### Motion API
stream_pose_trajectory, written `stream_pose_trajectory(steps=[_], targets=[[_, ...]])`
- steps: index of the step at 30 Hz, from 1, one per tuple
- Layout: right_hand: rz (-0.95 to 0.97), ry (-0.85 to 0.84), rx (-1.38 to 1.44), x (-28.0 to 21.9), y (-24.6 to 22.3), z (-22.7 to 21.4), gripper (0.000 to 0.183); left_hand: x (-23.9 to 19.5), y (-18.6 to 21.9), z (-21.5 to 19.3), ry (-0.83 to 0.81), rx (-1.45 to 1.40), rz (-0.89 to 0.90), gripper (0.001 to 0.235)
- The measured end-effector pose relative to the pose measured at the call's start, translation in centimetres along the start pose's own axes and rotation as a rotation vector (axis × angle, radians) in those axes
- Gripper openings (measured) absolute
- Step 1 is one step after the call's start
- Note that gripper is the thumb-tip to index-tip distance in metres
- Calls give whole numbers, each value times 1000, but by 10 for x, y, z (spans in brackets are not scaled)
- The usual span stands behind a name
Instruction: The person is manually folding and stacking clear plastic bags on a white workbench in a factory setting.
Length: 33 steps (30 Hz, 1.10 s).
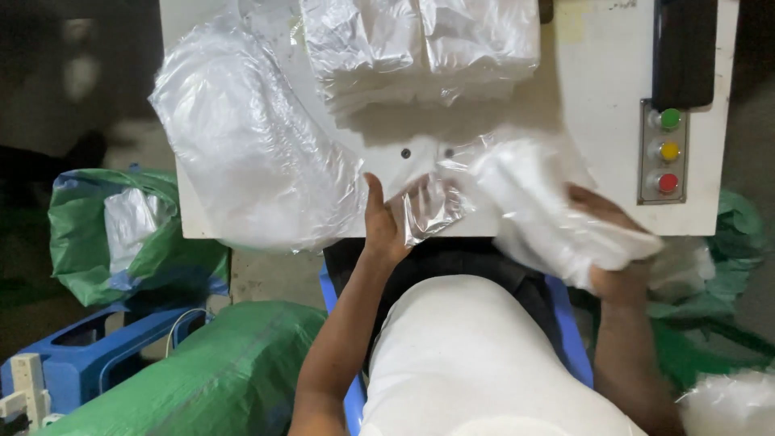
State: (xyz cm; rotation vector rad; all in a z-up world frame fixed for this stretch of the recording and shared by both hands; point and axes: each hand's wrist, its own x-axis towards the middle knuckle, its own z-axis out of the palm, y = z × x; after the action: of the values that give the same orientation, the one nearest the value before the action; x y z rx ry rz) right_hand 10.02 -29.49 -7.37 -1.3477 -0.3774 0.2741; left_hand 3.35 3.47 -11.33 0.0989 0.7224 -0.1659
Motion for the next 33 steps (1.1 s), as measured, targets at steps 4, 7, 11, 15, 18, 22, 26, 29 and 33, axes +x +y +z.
stream_pose_trajectory(steps=[4, 7, 11, 15, 18, 22, 26, 29, 33], targets=[[21, -151, -642, 17, -25, 70, 59, -17, -3, -18, -76, 484, 403, 95], [31, -197, -608, 28, -17, 59, 52, -20, 13, -9, 200, 779, 604, 59], [64, -243, -456, 38, -19, 45, 60, -8, 41, -11, 197, 623, 609, 30], [50, -257, -442, 41, -19, 77, 58, -11, 32, -1, 121, 744, 728, 28], [52, -270, -420, 48, -16, 117, 56, -13, 25, -2, 98, 879, 801, 28], [24, -322, -397, 55, -19, 128, 53, -11, 23, 2, 36, 1127, 1034, 31], [-10, -388, -379, 71, -22, 113, 50, -7, 23, 9, -32, 1355, 1284, 36], [-11, -453, -365, 80, -22, 106, 48, -9, 15, 3, -53, 1493, 1442, 40], [-54, -291, -680, 54, 20, 98, 40, -9, -12, 10, -155, 1796, 1751, 42]])
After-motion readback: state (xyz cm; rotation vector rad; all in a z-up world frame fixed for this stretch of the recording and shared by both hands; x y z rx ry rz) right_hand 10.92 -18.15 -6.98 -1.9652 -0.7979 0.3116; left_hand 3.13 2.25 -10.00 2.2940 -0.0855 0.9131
